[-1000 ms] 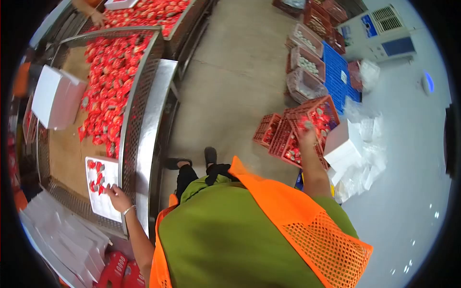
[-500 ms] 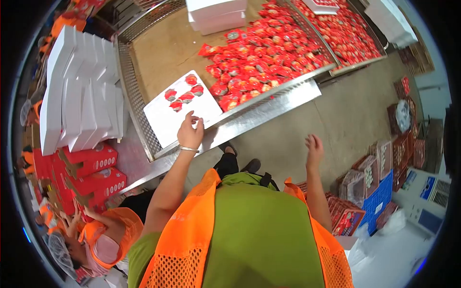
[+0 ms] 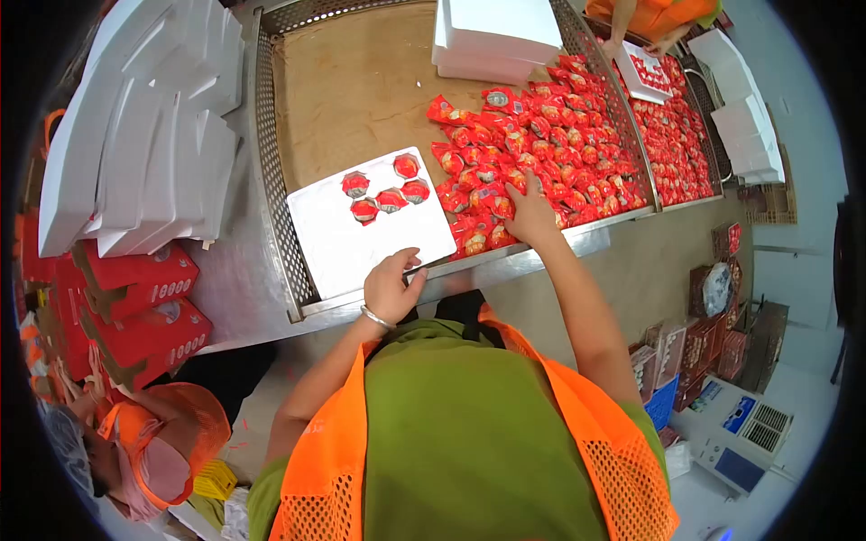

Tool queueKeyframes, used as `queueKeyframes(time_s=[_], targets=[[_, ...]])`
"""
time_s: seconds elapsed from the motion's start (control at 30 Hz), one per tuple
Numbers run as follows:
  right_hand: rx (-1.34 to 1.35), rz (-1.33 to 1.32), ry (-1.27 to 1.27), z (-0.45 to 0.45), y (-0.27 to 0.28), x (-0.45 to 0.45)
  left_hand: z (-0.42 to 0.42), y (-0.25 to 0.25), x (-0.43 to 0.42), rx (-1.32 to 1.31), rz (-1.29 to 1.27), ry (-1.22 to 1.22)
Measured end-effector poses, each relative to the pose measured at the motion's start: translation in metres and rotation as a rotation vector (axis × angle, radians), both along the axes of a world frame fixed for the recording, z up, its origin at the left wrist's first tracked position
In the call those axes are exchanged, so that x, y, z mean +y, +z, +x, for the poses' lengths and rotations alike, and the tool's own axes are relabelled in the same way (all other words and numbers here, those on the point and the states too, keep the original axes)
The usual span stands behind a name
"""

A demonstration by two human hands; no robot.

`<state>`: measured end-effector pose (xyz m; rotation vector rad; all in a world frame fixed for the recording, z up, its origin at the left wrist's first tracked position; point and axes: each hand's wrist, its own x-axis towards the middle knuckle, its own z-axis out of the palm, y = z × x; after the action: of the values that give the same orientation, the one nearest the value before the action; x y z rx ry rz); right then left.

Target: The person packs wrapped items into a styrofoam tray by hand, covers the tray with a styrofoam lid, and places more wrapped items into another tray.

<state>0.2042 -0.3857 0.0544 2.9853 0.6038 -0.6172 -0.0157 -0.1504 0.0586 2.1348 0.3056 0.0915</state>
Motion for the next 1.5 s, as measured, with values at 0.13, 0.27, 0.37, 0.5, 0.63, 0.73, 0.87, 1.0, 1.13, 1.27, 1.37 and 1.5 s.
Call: queueKeyframes(time_s=[0.13,0.27,0.37,0.5,0.63,0.73,0.87,1.0,1.13,1.27,1.37,1.5], targets=[[0.077,-0.002,0.018,0.014,0.001,-0.004,0.011,-0.007,0.001,0.076,-0.188,-0.04],[0.147,-0.059,0.034,0.035,-0.001,0.002,0.05,-0.003,-0.007,0.01,-0.253,-0.236],[0.162,0.069,-0.023,0.035,-0.004,-0.014,0.096,-0.009,-0.03,-0.09,-0.062,-0.407],[0.129,0.373,0.008,0.041,-0.017,-0.039,0.15,-0.036,-0.079,-0.132,0.087,-0.419],[0.128,0.619,-0.243,0.052,-0.022,-0.039,0.186,-0.062,-0.106,-0.076,0.395,-0.442],[-0.083,0.087,-0.023,0.056,-0.011,-0.011,0.2,-0.05,-0.106,0.181,0.455,-0.652],[0.001,0.019,-0.006,0.076,-0.022,0.006,0.186,-0.033,-0.09,0.181,0.49,-0.622],[0.295,0.499,-0.168,0.084,-0.013,-0.022,0.157,-0.033,-0.036,0.117,-0.384,-0.049],[1.003,1.317,-0.662,0.079,-0.029,-0.005,0.122,-0.027,0.008,0.041,-1.476,0.374],[1.291,1.438,-0.717,0.06,-0.004,0.058,0.09,-0.026,0.038,-0.048,-1.574,0.507],[1.16,1.377,-0.443,0.048,-0.01,0.109,0.06,-0.028,0.061,-0.197,-1.649,0.572],[0.918,1.276,-0.161,0.042,-0.041,0.172,0.025,-0.035,0.092,-0.256,-1.696,0.65]])
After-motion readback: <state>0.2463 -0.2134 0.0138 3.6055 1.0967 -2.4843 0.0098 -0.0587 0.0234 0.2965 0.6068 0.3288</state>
